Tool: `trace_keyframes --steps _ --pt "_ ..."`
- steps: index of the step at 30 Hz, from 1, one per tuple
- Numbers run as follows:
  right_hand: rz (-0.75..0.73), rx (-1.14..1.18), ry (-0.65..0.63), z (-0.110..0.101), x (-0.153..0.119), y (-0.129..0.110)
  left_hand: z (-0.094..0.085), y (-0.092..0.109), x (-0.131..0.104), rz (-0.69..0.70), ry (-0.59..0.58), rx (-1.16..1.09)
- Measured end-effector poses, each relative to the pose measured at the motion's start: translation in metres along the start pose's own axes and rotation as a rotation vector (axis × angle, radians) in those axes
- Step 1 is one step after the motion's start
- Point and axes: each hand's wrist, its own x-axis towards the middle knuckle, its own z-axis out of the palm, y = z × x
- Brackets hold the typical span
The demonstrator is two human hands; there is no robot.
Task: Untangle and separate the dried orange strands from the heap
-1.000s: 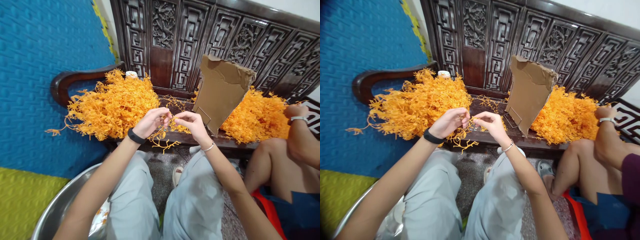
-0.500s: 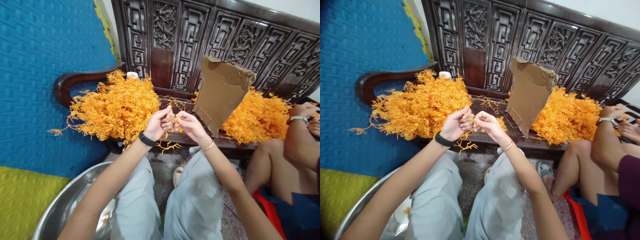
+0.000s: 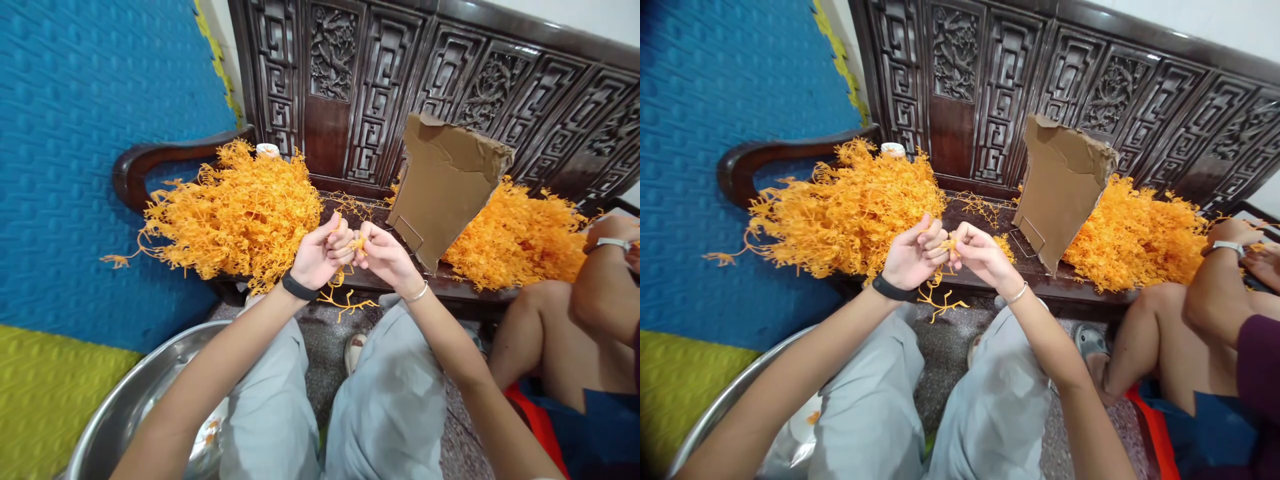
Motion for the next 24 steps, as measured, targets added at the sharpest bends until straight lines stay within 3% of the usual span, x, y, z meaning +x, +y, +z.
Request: trace_keyframes --steps 8,16,19,24 --pt "0.044 0.048 0.020 0.009 0.001 0.008 0.000 0.005 -0.008 -0.066 0.030 0.064" --pt "-0.120 0.142 -0.077 0.016 0.001 0.001 0.004 0.015 -0.020 0.013 0.051 0.044" --pt "-0.152 0.060 0.011 0.010 0.006 0.000 0.003 0.017 -0.018 0.066 0.011 0.059" --pt "-0.181 -0.079 0.264 -0.017 0.016 -0.006 -0.004 0.019 -0.011 0.134 0.023 0.104"
